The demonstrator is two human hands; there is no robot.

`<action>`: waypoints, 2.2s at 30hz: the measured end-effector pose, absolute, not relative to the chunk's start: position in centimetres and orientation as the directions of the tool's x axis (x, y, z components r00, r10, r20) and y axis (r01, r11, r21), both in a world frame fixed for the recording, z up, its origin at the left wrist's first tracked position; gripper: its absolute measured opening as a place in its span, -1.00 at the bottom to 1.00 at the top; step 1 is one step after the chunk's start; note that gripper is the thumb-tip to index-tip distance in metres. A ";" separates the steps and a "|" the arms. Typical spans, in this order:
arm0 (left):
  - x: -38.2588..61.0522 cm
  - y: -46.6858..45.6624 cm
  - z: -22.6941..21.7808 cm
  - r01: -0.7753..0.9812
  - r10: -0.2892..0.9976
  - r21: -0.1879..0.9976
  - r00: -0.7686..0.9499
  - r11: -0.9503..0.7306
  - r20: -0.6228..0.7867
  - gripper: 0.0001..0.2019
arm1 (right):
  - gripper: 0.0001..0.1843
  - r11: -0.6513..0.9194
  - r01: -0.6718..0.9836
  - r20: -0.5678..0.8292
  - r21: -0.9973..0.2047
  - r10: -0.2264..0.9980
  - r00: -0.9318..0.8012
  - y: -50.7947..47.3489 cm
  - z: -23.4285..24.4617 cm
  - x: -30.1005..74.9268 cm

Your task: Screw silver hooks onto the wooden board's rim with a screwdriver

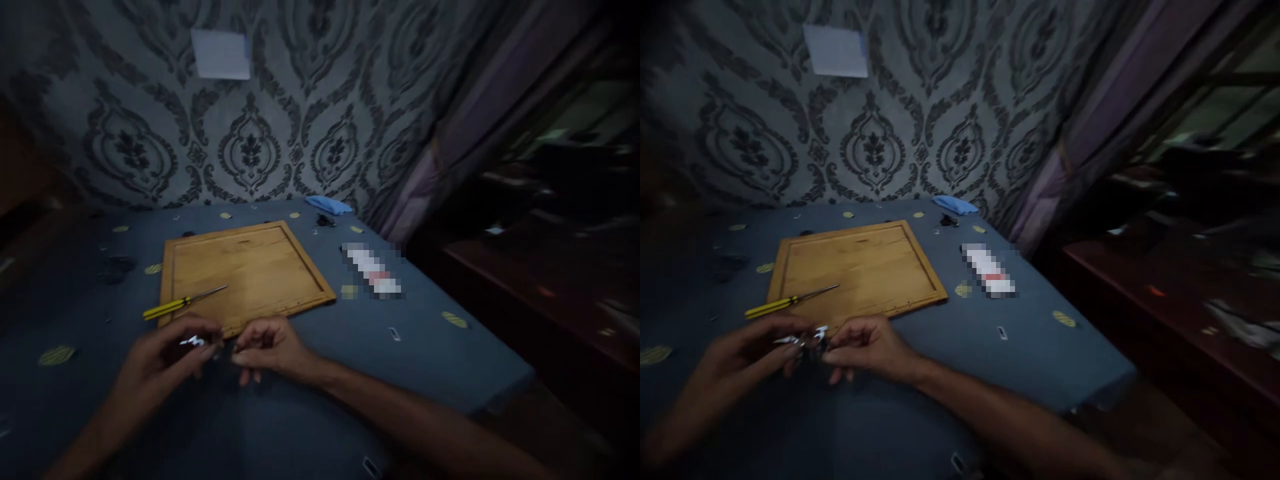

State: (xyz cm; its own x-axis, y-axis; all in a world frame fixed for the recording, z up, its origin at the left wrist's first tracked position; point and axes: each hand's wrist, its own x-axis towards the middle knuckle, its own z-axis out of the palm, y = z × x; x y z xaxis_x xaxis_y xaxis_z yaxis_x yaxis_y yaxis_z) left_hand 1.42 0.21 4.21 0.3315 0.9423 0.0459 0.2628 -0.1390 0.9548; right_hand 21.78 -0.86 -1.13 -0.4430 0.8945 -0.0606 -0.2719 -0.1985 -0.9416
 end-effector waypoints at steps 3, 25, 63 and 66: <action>1.6 0.6 4.6 0.136 0.921 0.984 0.385 -0.114 0.054 -0.77 | -0.54 -0.165 -0.258 -0.041 -0.952 0.903 -0.427 -1.1 -1.2 22.0; 1.2 1.3 2.8 -0.097 0.880 0.994 0.475 0.054 -0.001 -0.71 | -0.81 0.061 -0.168 0.123 -0.984 0.912 -0.392 -1.2 -0.7 22.1; 0.9 1.2 2.8 0.312 0.895 0.862 0.340 -0.398 0.290 -0.80 | -0.77 -0.023 -0.115 0.014 -0.993 0.951 -0.308 -1.4 -0.7 22.0; 0.8 1.3 2.5 0.309 0.865 0.831 0.364 -0.463 0.347 -0.77 | -0.77 -0.030 -0.094 -0.001 -0.995 0.957 -0.289 -1.4 -0.7 22.1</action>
State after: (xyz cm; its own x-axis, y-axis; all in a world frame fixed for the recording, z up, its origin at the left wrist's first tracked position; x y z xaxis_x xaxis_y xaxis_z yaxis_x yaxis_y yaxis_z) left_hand 0.85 1.28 2.51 0.3636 0.8647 0.3467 0.3092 -0.4631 0.8306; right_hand 22.07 -1.41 -0.70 -0.2887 0.9574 -0.0014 -0.0937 -0.0297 -0.9952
